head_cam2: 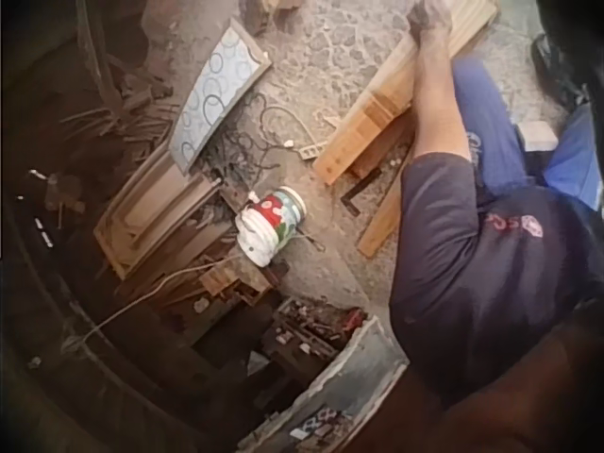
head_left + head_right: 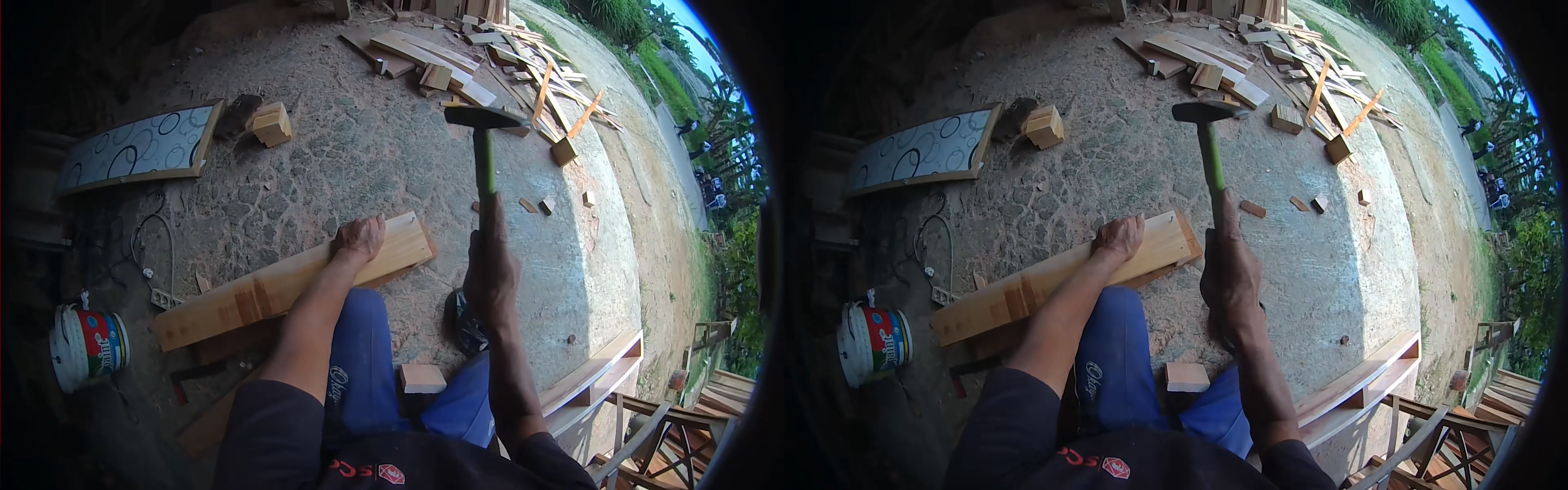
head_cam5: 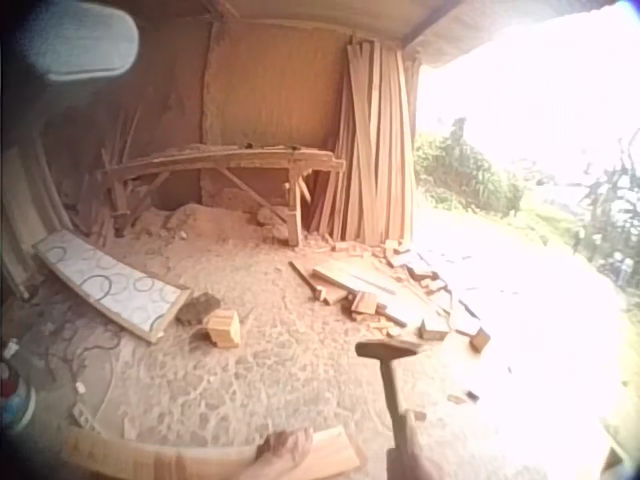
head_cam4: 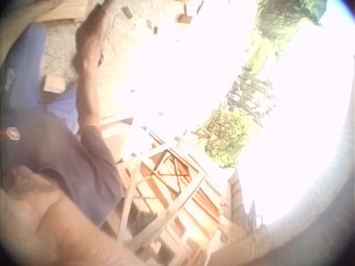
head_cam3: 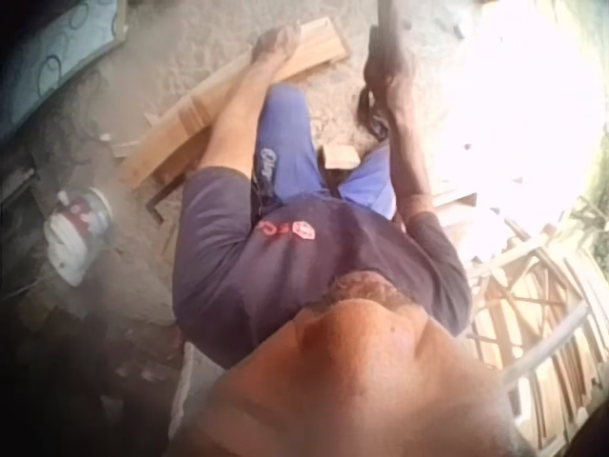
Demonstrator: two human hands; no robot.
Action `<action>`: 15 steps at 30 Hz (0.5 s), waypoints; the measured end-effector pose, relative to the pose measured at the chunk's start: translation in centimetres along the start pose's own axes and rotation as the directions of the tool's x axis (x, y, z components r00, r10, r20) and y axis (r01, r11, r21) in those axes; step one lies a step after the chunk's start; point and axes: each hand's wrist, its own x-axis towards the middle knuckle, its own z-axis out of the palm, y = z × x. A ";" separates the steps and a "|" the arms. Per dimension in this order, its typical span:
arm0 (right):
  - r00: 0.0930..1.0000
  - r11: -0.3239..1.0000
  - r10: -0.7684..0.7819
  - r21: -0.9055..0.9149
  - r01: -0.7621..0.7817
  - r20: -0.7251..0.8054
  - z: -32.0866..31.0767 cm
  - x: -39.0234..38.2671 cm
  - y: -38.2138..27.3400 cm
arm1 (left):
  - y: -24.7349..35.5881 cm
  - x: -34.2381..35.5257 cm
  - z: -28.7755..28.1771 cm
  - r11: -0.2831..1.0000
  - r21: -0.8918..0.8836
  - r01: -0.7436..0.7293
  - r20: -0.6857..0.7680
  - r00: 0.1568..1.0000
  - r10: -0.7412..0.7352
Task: The person assembles wooden components by marking them with a pencil, aligning pieces, and securing them using a hammer.
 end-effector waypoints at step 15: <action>0.938 0.962 -0.157 0.165 0.216 -0.309 -3.4 3.3 -1.9 | -0.6 -0.9 -1.2 0.989 0.146 -0.010 0.131 0.991 -0.009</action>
